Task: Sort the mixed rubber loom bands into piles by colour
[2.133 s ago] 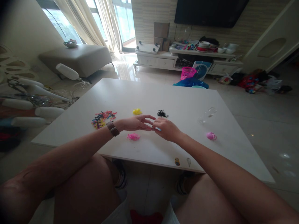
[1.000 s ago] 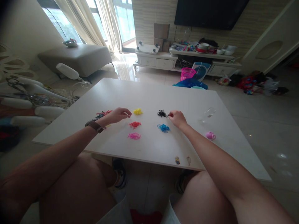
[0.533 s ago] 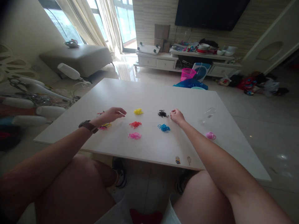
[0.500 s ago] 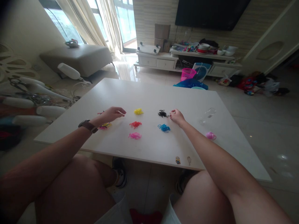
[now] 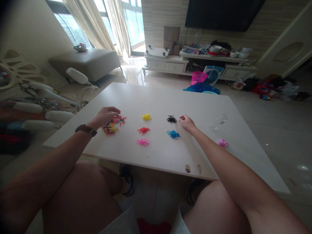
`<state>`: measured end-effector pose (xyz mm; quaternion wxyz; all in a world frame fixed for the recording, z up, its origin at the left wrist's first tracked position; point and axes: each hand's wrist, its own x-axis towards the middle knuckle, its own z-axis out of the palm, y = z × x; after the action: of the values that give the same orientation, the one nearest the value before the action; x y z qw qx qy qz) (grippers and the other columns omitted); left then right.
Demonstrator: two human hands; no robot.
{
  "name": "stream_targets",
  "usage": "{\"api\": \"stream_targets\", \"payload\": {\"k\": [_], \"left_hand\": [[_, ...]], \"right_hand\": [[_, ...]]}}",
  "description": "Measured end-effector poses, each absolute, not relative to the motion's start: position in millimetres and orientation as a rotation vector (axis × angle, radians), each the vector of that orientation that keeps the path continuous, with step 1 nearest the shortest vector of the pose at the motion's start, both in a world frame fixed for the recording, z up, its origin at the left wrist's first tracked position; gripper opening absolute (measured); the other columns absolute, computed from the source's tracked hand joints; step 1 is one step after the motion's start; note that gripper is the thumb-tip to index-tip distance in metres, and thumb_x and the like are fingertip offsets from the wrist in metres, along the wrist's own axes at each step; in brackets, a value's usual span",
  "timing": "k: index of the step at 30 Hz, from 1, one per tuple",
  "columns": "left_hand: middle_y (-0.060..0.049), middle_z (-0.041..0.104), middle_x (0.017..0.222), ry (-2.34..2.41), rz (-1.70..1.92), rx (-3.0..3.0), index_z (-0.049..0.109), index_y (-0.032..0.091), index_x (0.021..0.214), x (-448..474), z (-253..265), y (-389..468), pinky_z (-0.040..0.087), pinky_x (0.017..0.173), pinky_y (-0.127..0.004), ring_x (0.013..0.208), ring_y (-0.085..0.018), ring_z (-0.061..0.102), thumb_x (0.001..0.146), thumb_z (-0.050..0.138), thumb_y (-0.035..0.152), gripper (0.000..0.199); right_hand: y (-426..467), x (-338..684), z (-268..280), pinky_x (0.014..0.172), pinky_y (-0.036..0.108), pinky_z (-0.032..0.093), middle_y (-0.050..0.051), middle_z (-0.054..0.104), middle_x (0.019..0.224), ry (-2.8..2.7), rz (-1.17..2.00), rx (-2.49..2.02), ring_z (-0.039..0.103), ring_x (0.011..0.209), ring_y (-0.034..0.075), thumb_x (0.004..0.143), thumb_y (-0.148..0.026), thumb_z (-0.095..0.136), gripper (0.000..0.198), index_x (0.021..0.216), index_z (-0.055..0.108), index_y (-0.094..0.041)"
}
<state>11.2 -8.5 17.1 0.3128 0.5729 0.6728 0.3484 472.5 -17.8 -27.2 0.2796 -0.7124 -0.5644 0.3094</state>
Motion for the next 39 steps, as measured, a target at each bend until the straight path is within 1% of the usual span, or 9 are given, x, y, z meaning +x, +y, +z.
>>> {"api": "stream_targets", "payload": {"k": [3,5,8,14,19,22,25,32,39], "left_hand": [[-0.006,0.073,0.072,1.825,0.882,1.569,0.077,0.015,0.084,-4,19,-11,0.046,0.058,-0.024,0.065,-0.017,0.064,0.059,0.072,0.033,0.031],[-0.005,0.072,0.069,1.830,0.801,1.598,0.077,0.015,0.080,-13,19,-13,0.045,0.058,-0.025,0.066,-0.018,0.063,0.057,0.074,0.035,0.031],[-0.005,0.072,0.069,1.820,0.655,1.631,0.077,0.015,0.073,-24,16,-15,0.044,0.058,-0.025,0.067,-0.019,0.062,0.054,0.076,0.036,0.029],[-0.004,0.071,0.068,1.820,0.401,1.670,0.077,0.017,0.072,-30,3,-17,0.043,0.055,-0.025,0.067,-0.019,0.062,0.053,0.077,0.036,0.027],[-0.005,0.071,0.072,1.854,0.133,1.650,0.076,0.016,0.080,-25,-1,-15,0.041,0.049,-0.023,0.064,-0.019,0.061,0.049,0.080,0.031,0.035],[-0.006,0.072,0.074,1.876,0.027,1.685,0.077,0.016,0.082,-23,-2,-11,0.042,0.050,-0.022,0.065,-0.019,0.062,0.051,0.080,0.030,0.034],[-0.004,0.070,0.069,1.854,0.013,1.725,0.078,0.017,0.079,-23,-6,-7,0.040,0.049,-0.022,0.061,-0.017,0.059,0.055,0.078,0.033,0.029],[-0.005,0.066,0.057,1.705,0.079,1.802,0.076,0.018,0.066,-23,-18,-6,0.037,0.044,-0.023,0.051,-0.016,0.054,0.050,0.076,0.029,0.020],[-0.001,0.059,0.049,1.733,0.136,1.727,0.073,0.017,0.060,-14,-4,-10,0.034,0.044,-0.024,0.047,-0.014,0.048,0.050,0.075,0.027,0.014]], "right_hand": [[-25,484,-24,0.099,0.036,0.045,0.013,0.069,0.115,-1.930,0.526,-1.945,0.063,0.107,0.025,0.086,-0.028,0.058,0.019,0.099,0.067,-0.017],[-29,491,-23,0.101,0.035,0.043,0.013,0.069,0.115,-2.202,0.358,-1.946,0.061,0.111,0.027,0.085,-0.029,0.057,0.021,0.098,0.069,-0.017],[-32,497,-23,0.096,0.033,0.046,0.013,0.070,0.114,-2.343,0.332,-1.999,0.064,0.108,0.026,0.088,-0.034,0.052,0.026,0.098,0.070,-0.018],[-34,497,-28,0.088,0.033,0.046,0.012,0.071,0.111,-2.548,0.346,-1.950,0.067,0.101,0.026,0.087,-0.034,0.052,0.026,0.099,0.070,-0.020],[-38,494,-27,0.079,0.034,0.045,0.011,0.069,0.111,-2.583,0.235,-1.990,0.066,0.092,0.026,0.089,-0.037,0.049,0.027,0.102,0.067,-0.022],[-41,493,-26,0.078,0.034,0.044,0.011,0.068,0.111,-2.596,0.201,-1.983,0.065,0.091,0.025,0.089,-0.037,0.049,0.027,0.104,0.066,-0.022],[-42,491,-25,0.078,0.035,0.044,0.011,0.067,0.111,-2.602,0.186,-1.993,0.065,0.092,0.026,0.089,-0.037,0.049,0.027,0.105,0.065,-0.021],[-44,488,-23,0.079,0.035,0.045,0.011,0.067,0.110,-2.622,0.131,-2.003,0.064,0.091,0.025,0.090,-0.037,0.050,0.028,0.107,0.065,-0.021],[-43,489,-24,0.084,0.036,0.045,0.012,0.066,0.111,-2.633,0.145,-2.003,0.063,0.094,0.025,0.090,-0.037,0.052,0.027,0.107,0.066,-0.021]]}}
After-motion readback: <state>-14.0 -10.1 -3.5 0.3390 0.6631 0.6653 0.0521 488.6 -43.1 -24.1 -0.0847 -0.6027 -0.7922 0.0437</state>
